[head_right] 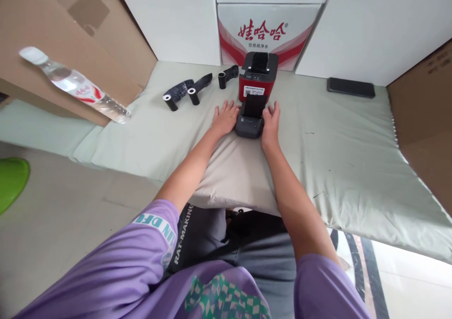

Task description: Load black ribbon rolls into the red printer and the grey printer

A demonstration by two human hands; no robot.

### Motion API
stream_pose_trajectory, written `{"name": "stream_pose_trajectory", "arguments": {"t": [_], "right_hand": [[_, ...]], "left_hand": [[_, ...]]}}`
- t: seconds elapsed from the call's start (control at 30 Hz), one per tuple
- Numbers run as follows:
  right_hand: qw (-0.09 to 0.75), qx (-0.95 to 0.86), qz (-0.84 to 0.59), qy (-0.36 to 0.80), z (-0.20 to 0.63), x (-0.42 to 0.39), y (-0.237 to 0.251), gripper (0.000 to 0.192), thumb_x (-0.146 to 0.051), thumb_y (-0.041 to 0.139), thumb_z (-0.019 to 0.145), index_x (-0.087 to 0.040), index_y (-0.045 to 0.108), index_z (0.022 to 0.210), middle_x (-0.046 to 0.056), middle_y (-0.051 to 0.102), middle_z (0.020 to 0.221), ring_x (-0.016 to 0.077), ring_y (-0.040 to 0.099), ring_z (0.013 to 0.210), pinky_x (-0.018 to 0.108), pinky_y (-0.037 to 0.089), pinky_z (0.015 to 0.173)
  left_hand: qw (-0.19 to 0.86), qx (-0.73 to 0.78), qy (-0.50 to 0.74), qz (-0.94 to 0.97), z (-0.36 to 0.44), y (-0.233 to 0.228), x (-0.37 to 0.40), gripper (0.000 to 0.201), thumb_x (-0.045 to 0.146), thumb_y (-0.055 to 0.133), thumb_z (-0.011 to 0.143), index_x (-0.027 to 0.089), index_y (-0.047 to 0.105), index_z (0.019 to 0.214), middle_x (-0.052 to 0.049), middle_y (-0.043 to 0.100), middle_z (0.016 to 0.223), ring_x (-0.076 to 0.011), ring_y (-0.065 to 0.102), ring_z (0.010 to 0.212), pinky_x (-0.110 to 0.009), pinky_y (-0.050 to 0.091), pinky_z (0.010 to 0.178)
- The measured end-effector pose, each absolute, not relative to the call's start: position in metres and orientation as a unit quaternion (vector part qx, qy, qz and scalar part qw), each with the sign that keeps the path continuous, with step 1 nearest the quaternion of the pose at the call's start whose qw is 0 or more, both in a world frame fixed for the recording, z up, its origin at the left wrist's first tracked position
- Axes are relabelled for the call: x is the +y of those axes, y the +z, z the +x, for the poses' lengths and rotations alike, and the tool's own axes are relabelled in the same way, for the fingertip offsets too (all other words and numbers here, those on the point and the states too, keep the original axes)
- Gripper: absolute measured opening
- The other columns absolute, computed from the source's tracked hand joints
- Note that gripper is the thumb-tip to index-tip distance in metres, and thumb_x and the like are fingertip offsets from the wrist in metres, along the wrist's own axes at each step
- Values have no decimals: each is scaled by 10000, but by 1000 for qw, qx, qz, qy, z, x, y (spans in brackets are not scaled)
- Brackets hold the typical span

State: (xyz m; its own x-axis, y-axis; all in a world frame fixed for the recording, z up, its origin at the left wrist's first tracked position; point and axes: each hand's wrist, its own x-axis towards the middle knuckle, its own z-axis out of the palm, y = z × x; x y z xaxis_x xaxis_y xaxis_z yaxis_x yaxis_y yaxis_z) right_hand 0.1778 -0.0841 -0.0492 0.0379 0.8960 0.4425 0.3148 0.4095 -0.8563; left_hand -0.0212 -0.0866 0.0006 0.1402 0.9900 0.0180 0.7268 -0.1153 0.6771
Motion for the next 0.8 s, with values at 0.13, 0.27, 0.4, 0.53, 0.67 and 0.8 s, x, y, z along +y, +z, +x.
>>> {"name": "stream_pose_trajectory", "arguments": {"t": [0.13, 0.27, 0.4, 0.53, 0.67, 0.8], "right_hand": [[529, -587, -499, 355, 186, -81, -48, 841, -773, 221, 1010, -363, 213, 1744, 107, 495, 1665, 270, 575, 1526, 596, 540, 1196], [554, -527, -490, 418, 183, -91, -38, 859, -804, 353, 971, -387, 255, 1715, 71, 498, 1678, 266, 557, 1554, 574, 503, 1253], [599, -438, -464, 483, 177, -105, -24, 858, -745, 566, 917, -392, 329, 1662, 46, 535, 1660, 243, 570, 1543, 507, 453, 1316], [606, -430, -456, 489, 176, -107, -19, 823, -746, 589, 913, -411, 362, 1629, 44, 545, 1646, 260, 570, 1541, 515, 476, 1293], [610, -424, -456, 489, 179, -104, -21, 843, -755, 620, 882, -430, 361, 1615, 48, 549, 1632, 277, 607, 1510, 521, 526, 1238], [608, -426, -454, 492, 180, -103, -23, 912, -766, 662, 841, -406, 358, 1622, 71, 505, 1674, 286, 606, 1508, 512, 529, 1238]], "left_hand": [[256, 601, 298, 696, -20, 0, -87, 438, 209, 400, 1091, 236, 740, 1366, -99, 527, 1708, -331, 294, 1705, -672, -24, 1397], [253, 588, 370, 673, -21, 4, -85, 450, 213, 364, 1086, 238, 812, 1056, -76, 720, 1473, -291, 567, 1503, -546, 294, 1367], [246, 535, 462, 663, -29, 8, -84, 438, 240, 419, 1048, 237, 797, 827, -41, 762, 1424, -256, 614, 1414, -414, 436, 1273], [288, 455, 490, 686, -37, 5, -77, 422, 270, 432, 1048, 243, 840, 944, -26, 742, 1481, -256, 591, 1466, -443, 383, 1313], [336, 399, 485, 702, -36, -5, -64, 429, 370, 428, 1092, 295, 813, 1266, -5, 645, 1611, -259, 520, 1567, -474, 316, 1360], [361, 405, 455, 706, -31, -13, -53, 389, 402, 501, 1083, 293, 777, 1334, -16, 532, 1712, -266, 427, 1644, -465, 246, 1396]]}}
